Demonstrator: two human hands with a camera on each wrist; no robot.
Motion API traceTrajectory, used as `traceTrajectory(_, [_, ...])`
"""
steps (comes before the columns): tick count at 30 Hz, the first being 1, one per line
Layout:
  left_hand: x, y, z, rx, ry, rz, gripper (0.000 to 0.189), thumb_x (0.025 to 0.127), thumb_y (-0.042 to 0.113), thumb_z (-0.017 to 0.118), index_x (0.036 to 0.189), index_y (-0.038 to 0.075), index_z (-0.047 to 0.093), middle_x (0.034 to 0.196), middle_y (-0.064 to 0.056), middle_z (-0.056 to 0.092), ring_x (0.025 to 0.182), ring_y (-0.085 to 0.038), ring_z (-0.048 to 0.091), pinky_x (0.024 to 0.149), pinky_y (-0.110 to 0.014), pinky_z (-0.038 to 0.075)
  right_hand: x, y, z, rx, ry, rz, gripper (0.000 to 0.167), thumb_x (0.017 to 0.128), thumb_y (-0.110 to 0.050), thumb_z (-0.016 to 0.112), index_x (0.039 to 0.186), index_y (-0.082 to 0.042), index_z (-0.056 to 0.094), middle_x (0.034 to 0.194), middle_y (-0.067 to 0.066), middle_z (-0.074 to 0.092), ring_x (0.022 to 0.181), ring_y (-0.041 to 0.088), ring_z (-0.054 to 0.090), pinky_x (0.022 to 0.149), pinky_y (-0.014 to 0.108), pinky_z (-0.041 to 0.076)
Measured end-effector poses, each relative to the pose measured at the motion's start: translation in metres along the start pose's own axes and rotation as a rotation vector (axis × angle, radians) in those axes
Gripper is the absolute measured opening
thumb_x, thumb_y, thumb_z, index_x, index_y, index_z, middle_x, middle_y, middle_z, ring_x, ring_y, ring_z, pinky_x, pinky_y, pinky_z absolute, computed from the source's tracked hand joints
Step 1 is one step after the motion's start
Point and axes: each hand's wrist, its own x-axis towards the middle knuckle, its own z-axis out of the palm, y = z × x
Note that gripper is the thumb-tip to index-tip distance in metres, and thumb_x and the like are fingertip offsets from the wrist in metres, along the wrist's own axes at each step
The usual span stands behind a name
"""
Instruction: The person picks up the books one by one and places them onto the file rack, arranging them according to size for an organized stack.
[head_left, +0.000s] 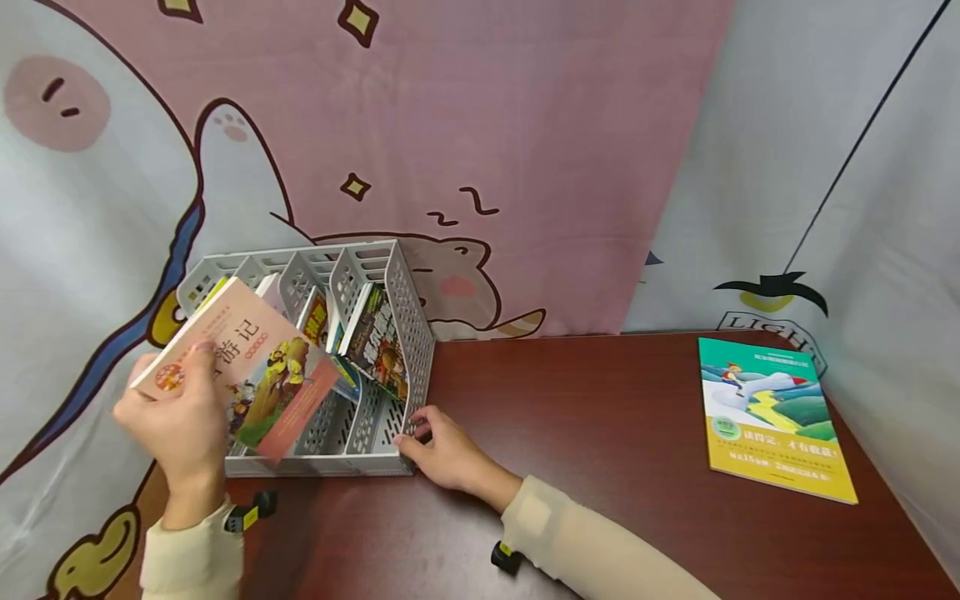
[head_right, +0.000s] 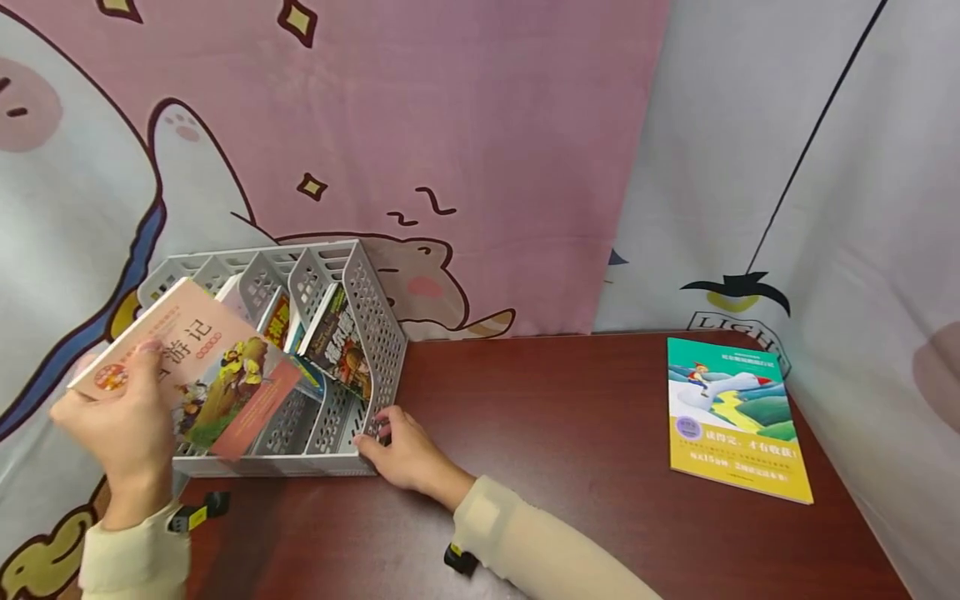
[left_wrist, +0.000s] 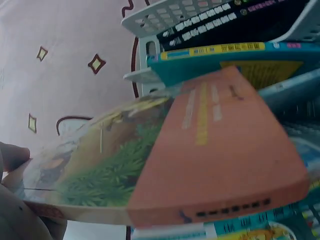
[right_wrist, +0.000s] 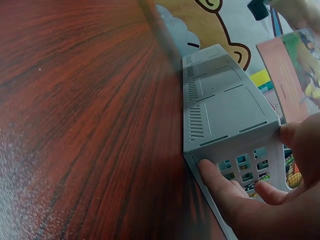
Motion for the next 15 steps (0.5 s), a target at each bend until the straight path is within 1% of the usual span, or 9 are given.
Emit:
traceTrajectory(3, [-0.003,0.000,0.014,0.032,-0.005,0.031,0.016,0.096,0.020,0.086,0.094,0.006,0.080,0.088,0.008,0.083,0.061,0.001,0.071,0.050,-0.009,0.051,0.000,-0.001,-0.001,0.002,-0.004,0.000,0.056,0.106,-0.051,0.069,0.143,-0.011,0.060,0.126,0.009,0.074,0.107,0.020,0.071,0.095,0.039,0.058])
traceTrajectory(5, [-0.005,-0.001,0.025,0.032,-0.023,0.045,0.016,0.098,0.024,0.084,0.101,0.009,0.082,0.096,0.005,0.085,0.065,0.001,0.074,0.052,-0.010,0.052,0.000,-0.001,-0.001,0.009,-0.006,0.003,0.055,0.106,-0.051,0.069,0.143,-0.011,0.060,0.127,0.009,0.073,0.108,0.020,0.070,0.095,0.040,0.058])
traceTrajectory(7, [-0.007,-0.003,0.037,0.024,-0.032,0.043,0.018,0.100,0.028,0.083,0.105,0.010,0.082,0.101,0.002,0.086,0.070,0.000,0.077,0.054,-0.010,0.054,-0.001,-0.002,-0.001,0.012,-0.005,0.009,0.055,0.106,-0.051,0.069,0.143,-0.012,0.060,0.127,0.008,0.074,0.110,0.021,0.070,0.096,0.040,0.057])
traceTrajectory(9, [-0.010,-0.006,0.047,0.018,-0.041,0.041,0.021,0.101,0.030,0.082,0.108,0.010,0.081,0.103,0.000,0.086,0.074,0.000,0.079,0.056,-0.010,0.055,-0.001,-0.002,-0.001,0.011,-0.004,0.009,0.055,0.105,-0.051,0.069,0.142,-0.012,0.061,0.126,0.008,0.074,0.112,0.023,0.070,0.097,0.041,0.057])
traceTrajectory(11, [-0.012,-0.008,0.057,0.018,-0.037,0.027,0.022,0.101,0.030,0.081,0.106,0.009,0.079,0.103,-0.003,0.087,0.076,0.000,0.079,0.056,-0.010,0.055,-0.002,-0.002,-0.001,0.011,-0.002,0.003,0.054,0.105,-0.050,0.070,0.141,-0.010,0.061,0.124,0.008,0.074,0.113,0.025,0.071,0.097,0.041,0.057])
traceTrajectory(13, [-0.014,-0.011,0.065,0.032,-0.030,0.016,0.025,0.102,0.031,0.081,0.102,0.006,0.077,0.101,-0.007,0.086,0.073,0.002,0.077,0.054,-0.009,0.054,-0.002,-0.003,0.000,0.014,0.000,-0.004,0.055,0.105,-0.049,0.071,0.140,-0.009,0.062,0.123,0.009,0.074,0.114,0.028,0.071,0.097,0.042,0.057])
traceTrajectory(15, [-0.016,-0.014,0.074,0.043,-0.037,0.003,0.027,0.103,0.031,0.079,0.103,0.004,0.076,0.103,-0.011,0.086,0.074,0.005,0.077,0.055,-0.008,0.053,-0.003,-0.003,0.000,0.017,0.004,-0.011,0.055,0.105,-0.048,0.071,0.140,-0.007,0.062,0.123,0.010,0.074,0.114,0.030,0.071,0.097,0.043,0.057])
